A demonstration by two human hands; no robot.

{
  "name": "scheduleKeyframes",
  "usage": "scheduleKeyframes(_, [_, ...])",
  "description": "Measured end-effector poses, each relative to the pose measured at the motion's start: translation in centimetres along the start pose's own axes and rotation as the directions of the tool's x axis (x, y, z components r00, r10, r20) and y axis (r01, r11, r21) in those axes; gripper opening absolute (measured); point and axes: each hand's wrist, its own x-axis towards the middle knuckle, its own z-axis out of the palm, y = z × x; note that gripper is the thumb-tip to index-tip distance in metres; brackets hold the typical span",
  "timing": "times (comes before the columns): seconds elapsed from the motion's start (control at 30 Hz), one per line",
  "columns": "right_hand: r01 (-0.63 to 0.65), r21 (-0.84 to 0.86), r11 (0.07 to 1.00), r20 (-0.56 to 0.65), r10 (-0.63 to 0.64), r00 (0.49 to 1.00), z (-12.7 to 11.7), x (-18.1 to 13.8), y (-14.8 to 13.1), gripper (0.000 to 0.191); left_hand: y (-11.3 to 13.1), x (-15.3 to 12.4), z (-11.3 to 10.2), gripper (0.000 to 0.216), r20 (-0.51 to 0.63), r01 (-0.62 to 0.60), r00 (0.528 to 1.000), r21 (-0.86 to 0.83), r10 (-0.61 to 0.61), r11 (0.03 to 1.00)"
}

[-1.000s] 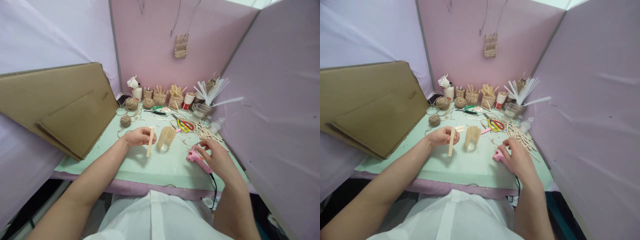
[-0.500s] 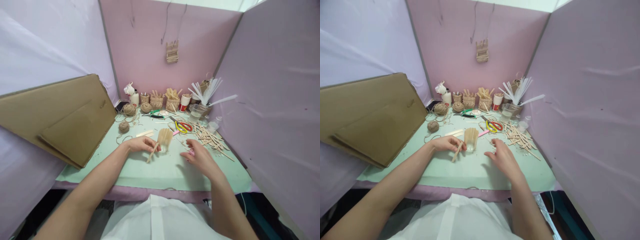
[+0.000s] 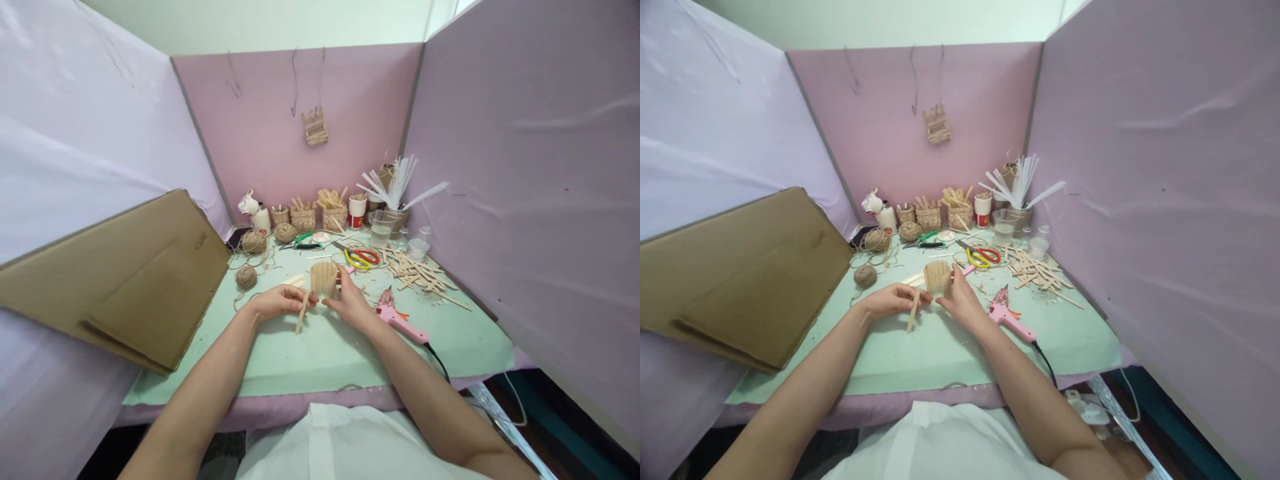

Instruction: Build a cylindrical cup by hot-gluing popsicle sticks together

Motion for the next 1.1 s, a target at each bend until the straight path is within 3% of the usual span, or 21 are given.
scheduleKeyframes(0.1, [0.063,-0.180,0.982,-0.020,-0.068,0.997,-2.7,-1.3,-1.0,0.087,0.1,-0.4,-0.4,0.031,0.028,-0.030,0.999,0.004,0.030,1.000])
scheduleKeyframes(0.17, [0.047,-0.339,0.940,-0.004,-0.051,0.999,-5.6,-2.7,-1.4,0.072,0.0,-0.6,-0.9,0.032,0.028,-0.064,0.998,-0.029,0.065,0.998])
scheduleKeyframes(0.27, [-0.102,-0.567,0.818,0.018,0.136,0.991,-9.9,-4.9,-1.0,0.032,-0.5,-0.8,-1.6,0.033,-0.015,-0.122,0.993,-0.138,0.121,0.983])
scheduleKeyframes(0.37, [-0.197,-0.703,0.684,0.069,0.341,0.937,-12.4,-6.2,0.0,0.024,-0.9,-0.8,-1.9,0.031,-0.082,-0.152,0.987,-0.248,0.135,0.957])
scheduleKeyframes(0.5, [-0.197,-0.747,0.636,0.154,0.452,0.879,-12.4,-6.2,0.7,0.027,-1.0,-0.8,-1.7,0.031,-0.154,-0.177,0.979,-0.324,0.133,0.929])
scheduleKeyframes(0.67, [-0.242,-0.732,0.637,0.157,0.503,0.850,-11.0,-5.4,0.7,0.024,-1.0,-0.8,-1.5,0.032,-0.179,-0.229,0.969,-0.365,0.173,0.902])
scheduleKeyframes(0.77, [-0.229,-0.710,0.666,0.171,0.479,0.861,-11.0,-5.3,1.2,0.019,-0.9,-0.8,-1.4,0.031,-0.188,-0.240,0.966,-0.379,0.180,0.893])
scheduleKeyframes(0.9, [-0.146,-0.653,0.743,0.141,0.309,0.940,-12.0,-5.9,1.0,0.021,-0.7,-0.8,-1.1,0.030,-0.187,-0.237,0.967,-0.397,0.175,0.887])
scheduleKeyframes(1.0, [-0.092,-0.549,0.831,0.057,0.146,0.988,-13.0,-6.5,-0.8,0.024,-0.6,-0.7,-0.9,0.029,-0.193,-0.235,0.967,-0.412,0.167,0.880])
scheduleKeyframes(1.1, [-0.060,-0.377,0.924,-0.104,0.022,0.994,-12.5,-7.1,-3.0,0.026,-0.5,-0.7,-0.7,0.027,-0.195,-0.222,0.969,-0.415,0.152,0.882])
